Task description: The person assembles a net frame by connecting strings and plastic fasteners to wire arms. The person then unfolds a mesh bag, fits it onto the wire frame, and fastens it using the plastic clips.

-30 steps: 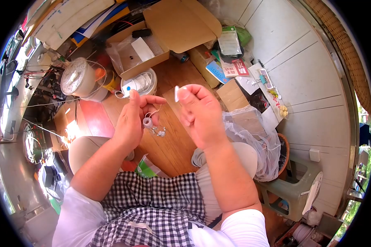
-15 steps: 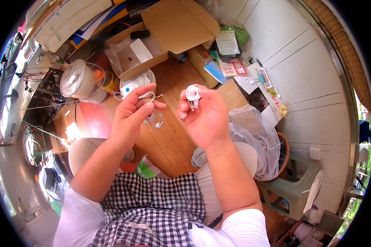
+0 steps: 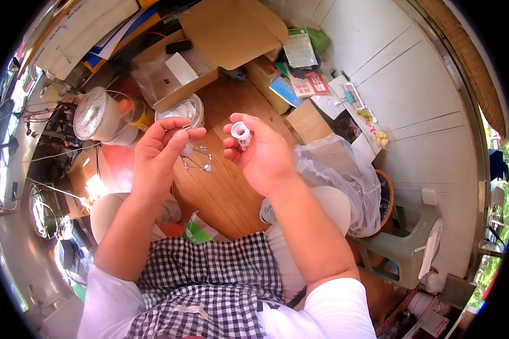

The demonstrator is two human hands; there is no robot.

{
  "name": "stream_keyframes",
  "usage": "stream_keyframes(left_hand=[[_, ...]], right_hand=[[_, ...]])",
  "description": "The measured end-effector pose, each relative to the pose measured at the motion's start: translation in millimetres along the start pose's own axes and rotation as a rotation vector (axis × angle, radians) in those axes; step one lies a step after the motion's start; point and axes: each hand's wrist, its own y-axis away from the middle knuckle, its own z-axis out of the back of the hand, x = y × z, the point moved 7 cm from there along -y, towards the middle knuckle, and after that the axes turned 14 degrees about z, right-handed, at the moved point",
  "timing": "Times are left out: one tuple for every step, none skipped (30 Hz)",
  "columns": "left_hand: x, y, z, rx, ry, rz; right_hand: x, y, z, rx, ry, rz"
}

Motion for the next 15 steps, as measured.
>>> stream_keyframes(left_hand=[[-1, 1, 0, -0.001, -0.002, -0.021], [-3, 1, 0, -0.002, -0.004, -0.044], [-3, 2, 1, -0.011, -0.037, -0.042], [-3, 2, 1, -0.006, -0.044, -0.044], [-4, 2, 3, -0.007, -0.052, -0.047], [-5, 2, 5, -0.013, -0.059, -0.052], [-5, 3, 7, -0.009, -0.051, -0.045], [-5, 2, 8, -0.005, -0.044, -0.038], [-6, 2, 9, 0.0, -0.038, -0.032], [-7, 3, 11, -0.007, -0.032, -0.035], [-8, 3, 11, -0.013, -0.026, -0.039], [-8, 3, 13, -0.017, -0.019, -0.041], [-9, 3, 14, -0.02, -0.022, -0.048], [-9, 3, 16, -0.023, -0.026, -0.053], [-9, 3, 17, -0.025, -0.03, -0.059]], right_hand=[[-4, -1, 2, -0.015, 0.032, -0.001], [-8, -2, 4, -0.029, 0.064, -0.002], [-12, -3, 5, -0.04, 0.063, -0.011], [-14, -4, 7, -0.046, 0.081, -0.001], [-16, -5, 7, -0.048, 0.098, 0.006], [-18, -6, 7, -0.045, 0.116, 0.009], [-19, -8, 7, -0.052, 0.135, 0.011], [-19, -9, 7, -0.058, 0.153, 0.013], [-20, -10, 6, -0.064, 0.171, 0.017], [-20, -10, 5, -0.058, 0.186, 0.022], [-19, -10, 3, -0.053, 0.201, 0.029], [-19, -10, 2, -0.05, 0.216, 0.036], [-19, -10, 1, -0.049, 0.224, 0.034], [-20, -10, 1, -0.048, 0.23, 0.031], [-21, -10, 1, -0.048, 0.237, 0.028]])
